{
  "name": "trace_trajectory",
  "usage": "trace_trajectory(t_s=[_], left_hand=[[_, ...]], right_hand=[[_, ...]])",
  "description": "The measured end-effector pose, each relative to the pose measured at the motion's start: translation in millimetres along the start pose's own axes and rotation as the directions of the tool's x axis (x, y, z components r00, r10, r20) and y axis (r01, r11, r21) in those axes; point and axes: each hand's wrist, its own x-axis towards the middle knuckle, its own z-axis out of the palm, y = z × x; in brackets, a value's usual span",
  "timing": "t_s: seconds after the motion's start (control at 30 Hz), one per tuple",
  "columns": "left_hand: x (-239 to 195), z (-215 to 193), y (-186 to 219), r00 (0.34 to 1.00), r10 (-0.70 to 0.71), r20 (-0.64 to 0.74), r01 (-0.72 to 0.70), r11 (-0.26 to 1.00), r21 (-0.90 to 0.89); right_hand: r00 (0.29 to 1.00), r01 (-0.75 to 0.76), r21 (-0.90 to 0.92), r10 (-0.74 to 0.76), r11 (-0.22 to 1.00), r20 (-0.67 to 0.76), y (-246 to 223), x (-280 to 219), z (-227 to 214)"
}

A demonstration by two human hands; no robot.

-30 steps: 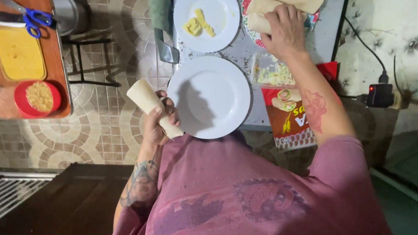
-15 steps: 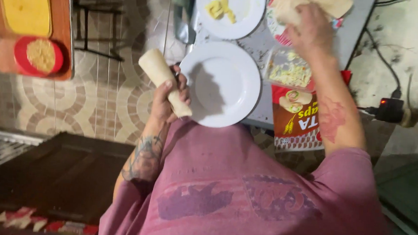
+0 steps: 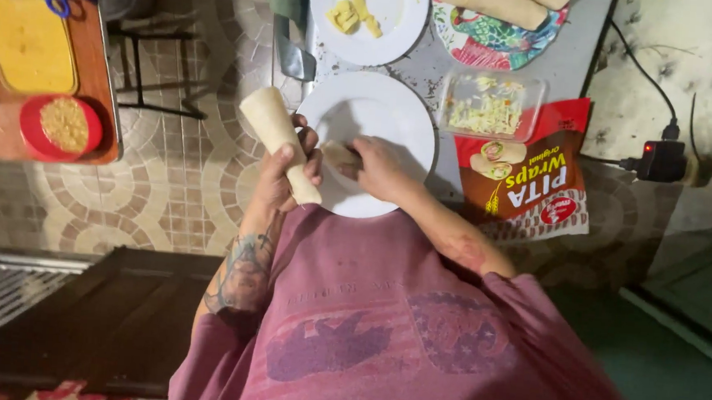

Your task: Assembling and rolling food wraps by adding fillings like cheese and folding the tortillas on a plate.

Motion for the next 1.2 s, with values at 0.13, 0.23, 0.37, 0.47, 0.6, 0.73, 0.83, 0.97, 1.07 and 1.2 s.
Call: trace_trajectory(t_s=[0.13,0.23,0.37,0.47,0.6,0.73,0.83,0.97,1.07,1.2], left_hand=[[12.3,9.2,-2.2,0.998,-0.054,0.026,0.054,0.999,0.002],[18.2,15.6,-0.1,0.997,-0.068,-0.025,0.068,0.997,0.028],[28.1,20.1,-12.6,0.995,-0.070,-0.074,0.070,0.998,0.001],[38.3,35.9,-17.0,0.996,-0.092,-0.016,0.092,0.995,-0.044],[52.0,71.5,-17.8,0.998,-0.020,0.059,0.018,0.999,0.034],[72.1,91.3,-30.9,0.992,0.036,0.117,-0.045,0.996,0.081],[92.9,86.2,-41.7,0.988,0.066,0.141,-0.092,0.978,0.186],[102.2,106.2,-42.6,0.987,0.080,0.142,-0.114,0.960,0.255],[102.5,123.0,-40.0,0.984,0.077,0.160,-0.127,0.936,0.327],[93.3,130.5,-49.9,0.991,0.059,-0.118,0.034,0.751,0.660]], right_hand=[[0.999,0.029,-0.226,-0.034,0.974,-0.019,-25.9,-16.7,-38.8],[0.996,0.054,-0.188,-0.066,0.981,-0.060,10.0,4.9,-2.1],[0.993,0.055,-0.129,-0.068,0.990,-0.097,3.8,-5.1,-18.6],[0.968,0.141,0.090,-0.118,0.986,-0.220,9.0,-13.7,-30.8],[0.942,0.193,0.682,0.060,0.706,-0.330,-7.4,-37.3,-46.0],[0.939,0.236,0.732,0.044,0.639,-0.341,-14.0,-38.5,-55.7],[0.917,0.298,0.713,0.016,0.635,-0.397,-17.5,-38.6,-68.7],[0.886,0.315,0.675,0.049,0.667,-0.462,-14.7,-38.8,-69.8],[0.896,0.246,0.674,0.101,0.697,-0.432,-41.0,-42.8,-94.2],[0.724,0.275,0.273,-0.011,0.922,-0.690,-20.8,-26.7,-85.2]])
